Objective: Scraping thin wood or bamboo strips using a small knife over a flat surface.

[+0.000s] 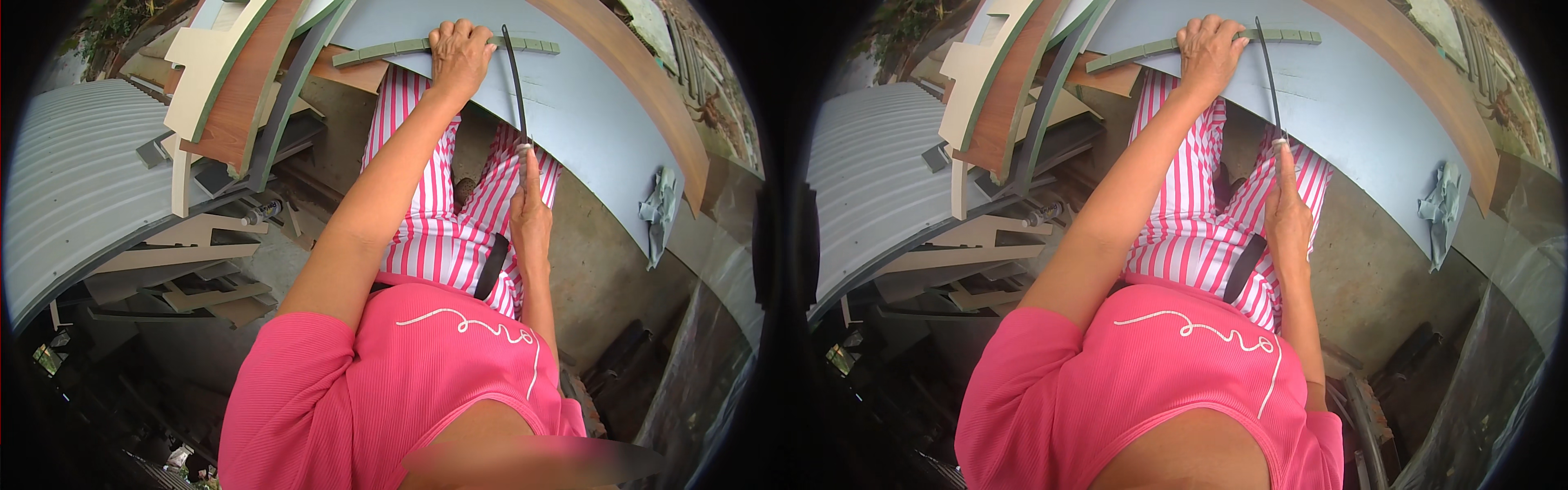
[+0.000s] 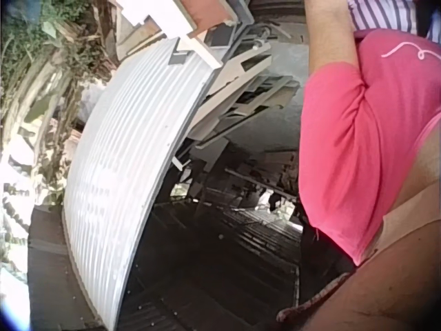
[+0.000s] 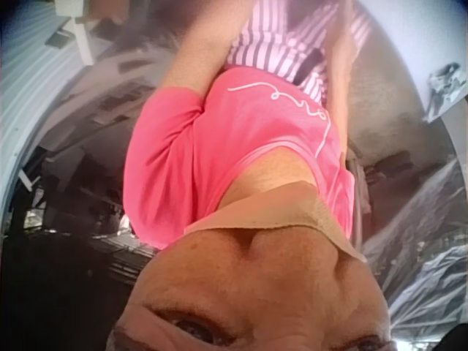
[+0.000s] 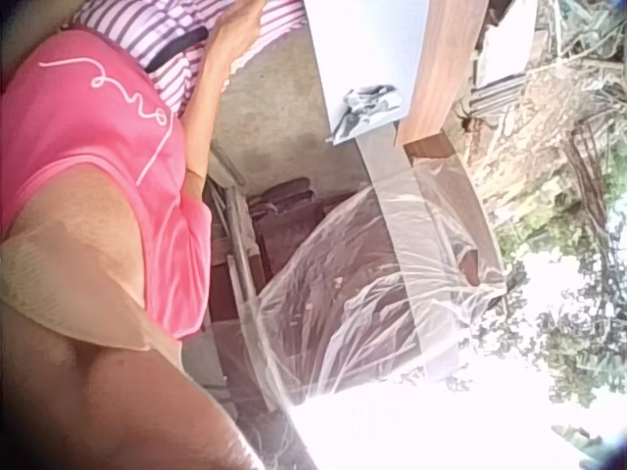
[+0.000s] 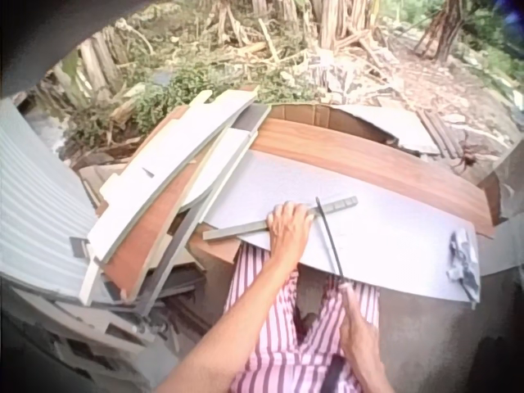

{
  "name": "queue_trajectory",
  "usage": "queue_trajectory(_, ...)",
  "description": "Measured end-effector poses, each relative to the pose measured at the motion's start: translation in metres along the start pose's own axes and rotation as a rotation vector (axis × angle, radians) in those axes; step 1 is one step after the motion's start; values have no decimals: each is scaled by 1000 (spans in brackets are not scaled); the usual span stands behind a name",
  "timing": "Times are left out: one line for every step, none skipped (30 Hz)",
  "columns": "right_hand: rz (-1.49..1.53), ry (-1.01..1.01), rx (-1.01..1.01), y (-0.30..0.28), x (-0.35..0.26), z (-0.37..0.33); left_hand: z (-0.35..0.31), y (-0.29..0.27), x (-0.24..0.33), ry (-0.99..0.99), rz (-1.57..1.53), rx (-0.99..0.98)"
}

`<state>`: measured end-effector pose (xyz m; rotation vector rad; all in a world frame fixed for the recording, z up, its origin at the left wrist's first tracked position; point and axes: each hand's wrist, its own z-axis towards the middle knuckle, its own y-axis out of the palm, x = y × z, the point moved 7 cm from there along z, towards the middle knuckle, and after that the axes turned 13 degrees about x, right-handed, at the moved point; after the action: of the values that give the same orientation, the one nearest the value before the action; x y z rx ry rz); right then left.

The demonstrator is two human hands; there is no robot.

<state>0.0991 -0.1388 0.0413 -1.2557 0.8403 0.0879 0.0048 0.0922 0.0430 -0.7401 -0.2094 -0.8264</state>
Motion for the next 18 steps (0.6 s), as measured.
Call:
queue_trajectory(-7, 20, -5, -1, 4, -4, 0, 0, 0, 8, -3, 3)
queue_trajectory(-14, 38, -10, -2, 6, -6, 1, -1, 0, 7, -4, 3)
queue_trajectory(-15, 39, -8, -2, 4, -4, 0, -1, -1, 6, -2, 2)
queue_trajectory(11, -4, 9, -1, -2, 2, 0, -1, -1, 5, 2, 2)
queue_trajectory(37, -48, 26, 0, -9, 10, 0, -1, -1, 6, 2, 4)
queue_trajectory(40, -49, 28, 4, -12, 19, 0, -2, -1, 11, 3, 5)
queue_trajectory(29, -86, 45, 8, -17, 31, 0, -2, 0, 16, -1, 5)
queue_trajectory(18, -124, 63, 12, -22, 41, 0, -2, 2, 19, -2, 6)
queue_trajectory(20, -124, 66, 18, -23, 51, 0, -2, 3, 14, -4, 1)
queue_trajectory(67, -164, 122, 19, -27, 60, 0, -1, 4, 7, -9, -3)
queue_trajectory(113, -202, 178, 17, -30, 63, 0, 0, 5, 8, -13, -2)
queue_trajectory(115, -204, 177, 17, -31, 63, -1, -1, 4, 6, -10, -4)
queue_trajectory(99, -181, 154, 17, -30, 61, -1, -1, 4, 4, -10, -7)
queue_trajectory(81, -155, 131, 17, -28, 59, -2, 0, 3, 3, -10, -7)
queue_trajectory(81, -155, 127, 14, -26, 53, -2, -1, 2, 1, -7, -8)
queue_trajectory(41, -132, 98, 11, -21, 42, -2, -2, 1, -2, -4, -9)
queue_trajectory(1, -108, 69, 9, -16, 32, -3, -2, 0, -7, -4, -12)
queue_trajectory(-2, -106, 67, 6, -12, 22, -2, -2, 0, 1, -7, -9)
